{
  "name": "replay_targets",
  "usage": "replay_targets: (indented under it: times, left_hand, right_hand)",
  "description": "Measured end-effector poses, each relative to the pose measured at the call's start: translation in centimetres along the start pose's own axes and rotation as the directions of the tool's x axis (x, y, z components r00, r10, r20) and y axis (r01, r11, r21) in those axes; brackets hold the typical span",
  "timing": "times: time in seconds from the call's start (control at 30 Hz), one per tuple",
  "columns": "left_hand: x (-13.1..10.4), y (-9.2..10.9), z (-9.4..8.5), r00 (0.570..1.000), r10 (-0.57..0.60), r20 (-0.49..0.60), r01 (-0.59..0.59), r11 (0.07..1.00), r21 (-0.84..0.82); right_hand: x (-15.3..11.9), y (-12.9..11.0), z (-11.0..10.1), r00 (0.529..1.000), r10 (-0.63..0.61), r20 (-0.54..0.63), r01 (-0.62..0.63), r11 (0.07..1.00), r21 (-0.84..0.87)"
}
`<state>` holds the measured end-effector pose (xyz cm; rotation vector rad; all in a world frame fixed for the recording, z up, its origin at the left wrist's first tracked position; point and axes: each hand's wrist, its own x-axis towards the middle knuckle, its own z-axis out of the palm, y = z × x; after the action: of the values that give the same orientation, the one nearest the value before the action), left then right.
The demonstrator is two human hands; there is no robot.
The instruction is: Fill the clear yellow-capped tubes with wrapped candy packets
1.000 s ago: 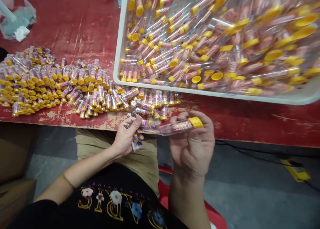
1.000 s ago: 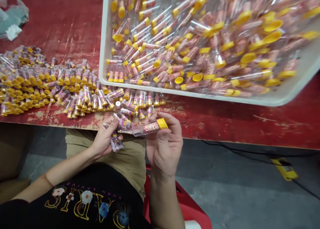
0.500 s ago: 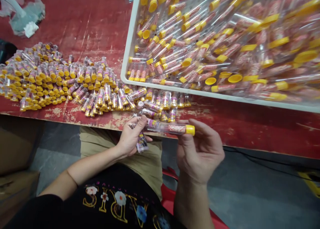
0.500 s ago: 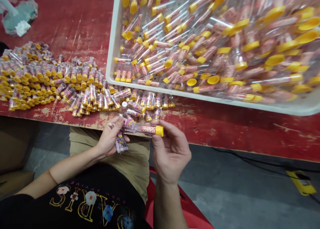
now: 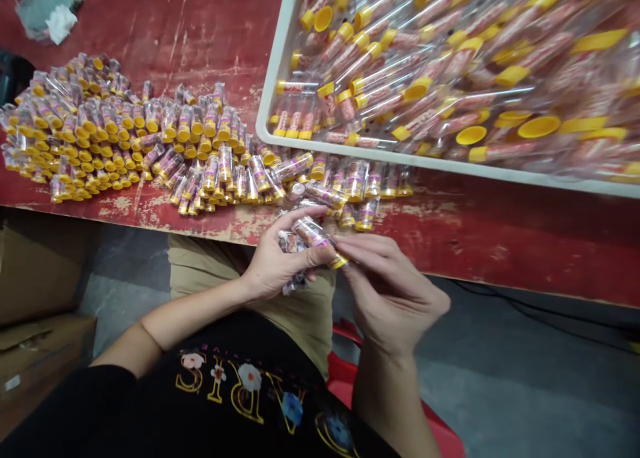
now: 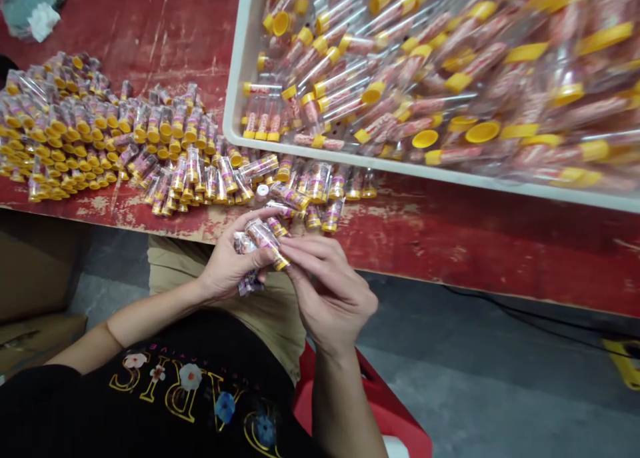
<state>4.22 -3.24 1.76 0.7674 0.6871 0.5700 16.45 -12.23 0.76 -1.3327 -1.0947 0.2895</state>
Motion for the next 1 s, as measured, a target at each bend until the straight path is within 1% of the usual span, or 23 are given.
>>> replay_targets:
  times: [0.1,0.2,0.27,0.37,0.47,0.5,0.57,0.6,0.63,0.73,0.8,0.83,0.87,0.9,0.97,1.0]
  left_hand:
    - [-0.1,0.1,0.1,1.000,-0.004,-0.006,0.005,0.999,0.037]
    - [0.0,0.1,0.1,1.000,-0.009,-0.015,0.010,0.999,0.049]
    - [0.1,0.0,0.1,1.000,-0.016,-0.027,0.017,0.999,0.043]
    - [0.5,-0.4,-0.1,0.997,-0.038,-0.062,0.039,0.999,0.014]
    - [0.9,-0.5,-0.6,0.986,-0.106,-0.131,0.100,0.994,-0.054]
    - [1.0,-0.5,-0.7,0.980,-0.131,-0.149,0.120,0.990,-0.081]
    - [1.2,-0.3,-1.1,0.971,-0.169,-0.172,0.148,0.981,-0.128]
    - [1.2,-0.2,-1.2,0.966,-0.180,-0.184,0.154,0.977,-0.147]
    - [1.1,-0.1,-1.4,0.962,-0.185,-0.201,0.153,0.975,-0.163]
    - [0.9,0.1,-1.7,0.955,-0.154,-0.253,0.100,0.972,-0.213]
    - [0.8,0.1,-1.7,0.954,-0.115,-0.278,0.045,0.968,-0.247]
    - [0.7,0.1,-1.7,0.953,-0.106,-0.282,0.029,0.964,-0.264]
    - [0.7,0.2,-1.7,0.953,-0.106,-0.283,0.023,0.959,-0.281]
    - [0.7,0.2,-1.7,0.954,-0.110,-0.278,0.024,0.955,-0.296]
    - [0.7,0.3,-1.6,0.957,-0.113,-0.268,0.023,0.948,-0.318]
    - [0.8,0.3,-1.6,0.957,-0.108,-0.268,0.017,0.947,-0.320]
  right_hand:
    - [0.0,0.2,0.3,0.999,0.006,-0.037,-0.006,1.000,0.015]
    - [-0.3,0.5,0.3,0.998,0.026,-0.050,-0.024,0.999,0.033]
    - [-0.5,0.8,0.4,0.997,0.060,-0.051,-0.057,0.997,0.045]
    - [-0.5,1.5,0.8,0.986,0.147,-0.074,-0.142,0.988,0.064]
    - [0.4,2.7,1.5,0.966,0.199,-0.163,-0.188,0.979,0.082]
    - [0.8,3.2,1.7,0.959,0.193,-0.209,-0.182,0.981,0.070]
    - [1.9,4.1,1.7,0.944,0.140,-0.299,-0.146,0.989,0.004]
    - [2.6,4.7,1.5,0.946,0.099,-0.308,-0.119,0.992,-0.048]
    - [3.5,5.2,1.2,0.959,0.064,-0.277,-0.095,0.990,-0.101]
    - [7.3,7.2,-0.3,0.996,-0.008,-0.086,-0.015,0.964,-0.265]
    - [11.1,8.9,-1.1,0.999,-0.042,0.021,0.047,0.898,-0.437]
    - [13.2,9.9,-1.3,0.996,-0.053,0.069,0.081,0.840,-0.537]
    - [15.3,10.8,-1.3,0.989,-0.028,0.148,0.116,0.772,-0.626]
    - [17.2,11.7,-1.1,0.969,0.024,0.247,0.156,0.713,-0.683]
    - [20.2,13.1,-0.2,0.906,0.112,0.407,0.246,0.644,-0.724]
    - [21.1,13.5,0.3,0.878,0.137,0.458,0.281,0.628,-0.726]
